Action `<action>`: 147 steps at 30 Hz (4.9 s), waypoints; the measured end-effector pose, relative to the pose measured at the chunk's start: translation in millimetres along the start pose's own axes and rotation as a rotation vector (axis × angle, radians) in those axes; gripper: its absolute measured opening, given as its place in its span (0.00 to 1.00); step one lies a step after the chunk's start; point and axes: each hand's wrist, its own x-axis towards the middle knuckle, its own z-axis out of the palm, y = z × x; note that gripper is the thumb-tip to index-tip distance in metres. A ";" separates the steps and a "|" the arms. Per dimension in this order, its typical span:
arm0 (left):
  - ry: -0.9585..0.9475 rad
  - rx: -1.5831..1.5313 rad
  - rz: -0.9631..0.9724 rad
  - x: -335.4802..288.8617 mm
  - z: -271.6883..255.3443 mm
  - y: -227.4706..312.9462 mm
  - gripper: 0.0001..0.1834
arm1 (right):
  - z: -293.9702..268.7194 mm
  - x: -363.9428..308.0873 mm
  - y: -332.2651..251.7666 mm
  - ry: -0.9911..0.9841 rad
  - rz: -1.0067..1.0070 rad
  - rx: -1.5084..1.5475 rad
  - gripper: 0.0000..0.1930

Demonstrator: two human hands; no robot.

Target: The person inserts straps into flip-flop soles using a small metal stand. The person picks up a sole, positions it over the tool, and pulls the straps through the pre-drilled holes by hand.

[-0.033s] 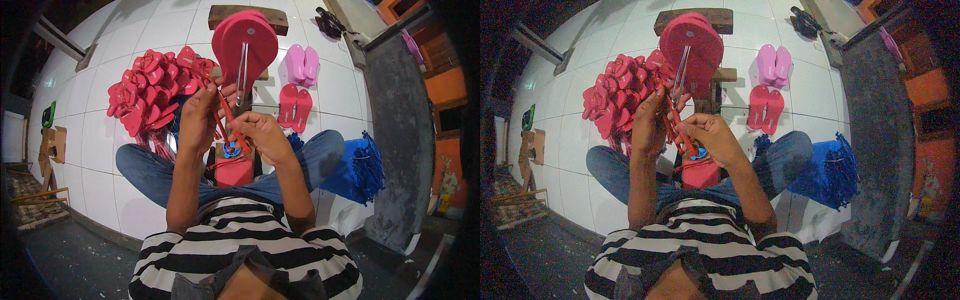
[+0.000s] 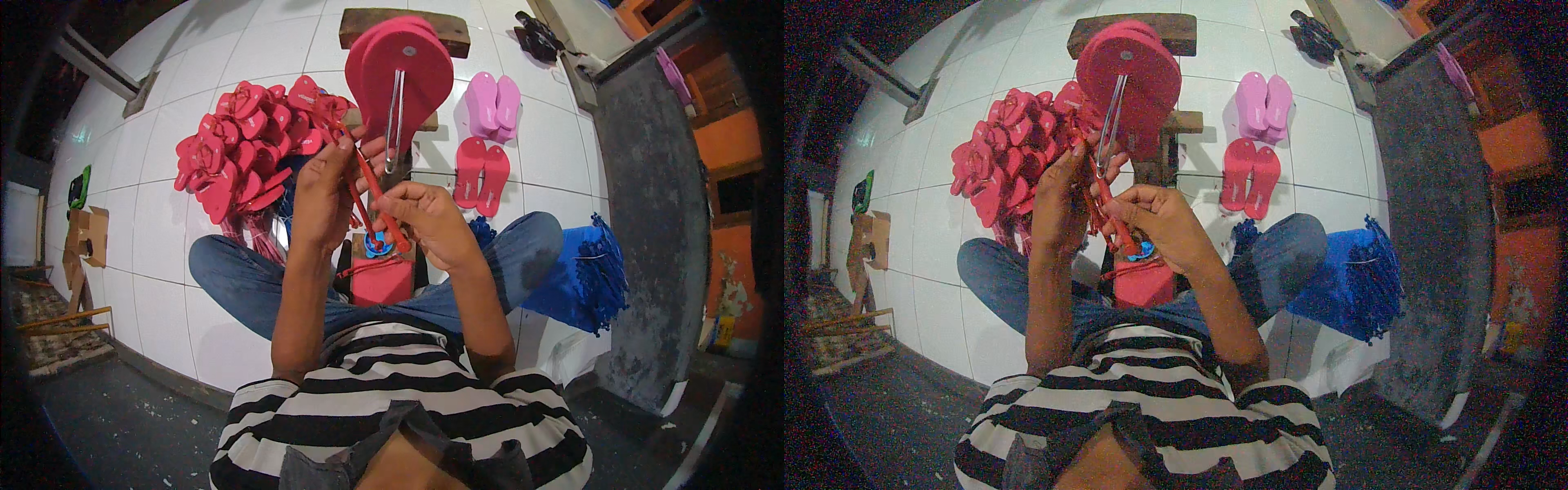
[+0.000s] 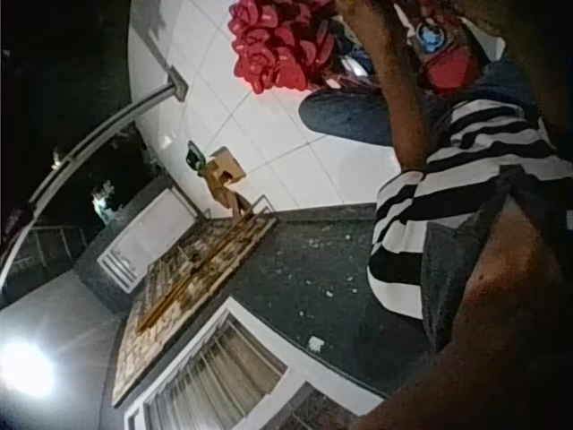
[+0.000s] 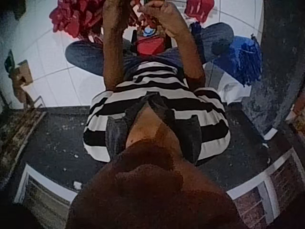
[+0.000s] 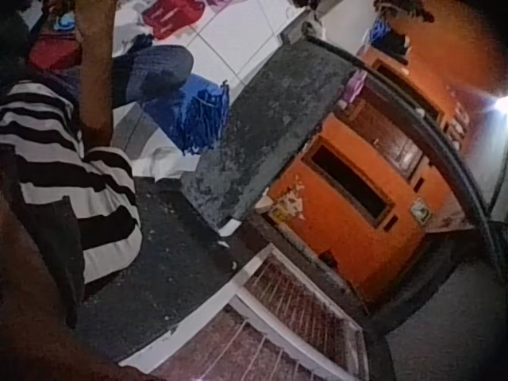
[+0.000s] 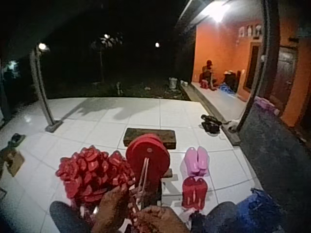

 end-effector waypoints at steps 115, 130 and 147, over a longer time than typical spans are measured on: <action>0.141 1.040 0.672 -42.7 -9.4 -5.2 0.16 | 32.7 -30.4 40.3 0.303 -0.053 -0.174 0.16; -0.199 1.168 0.740 -31.6 -32.3 -1.6 0.24 | -12.2 -10.5 15.6 0.240 -1.017 -0.461 0.15; -0.352 0.749 1.001 -10.3 1.3 23.1 0.19 | -11.1 8.3 -21.4 0.182 -1.207 -1.033 0.16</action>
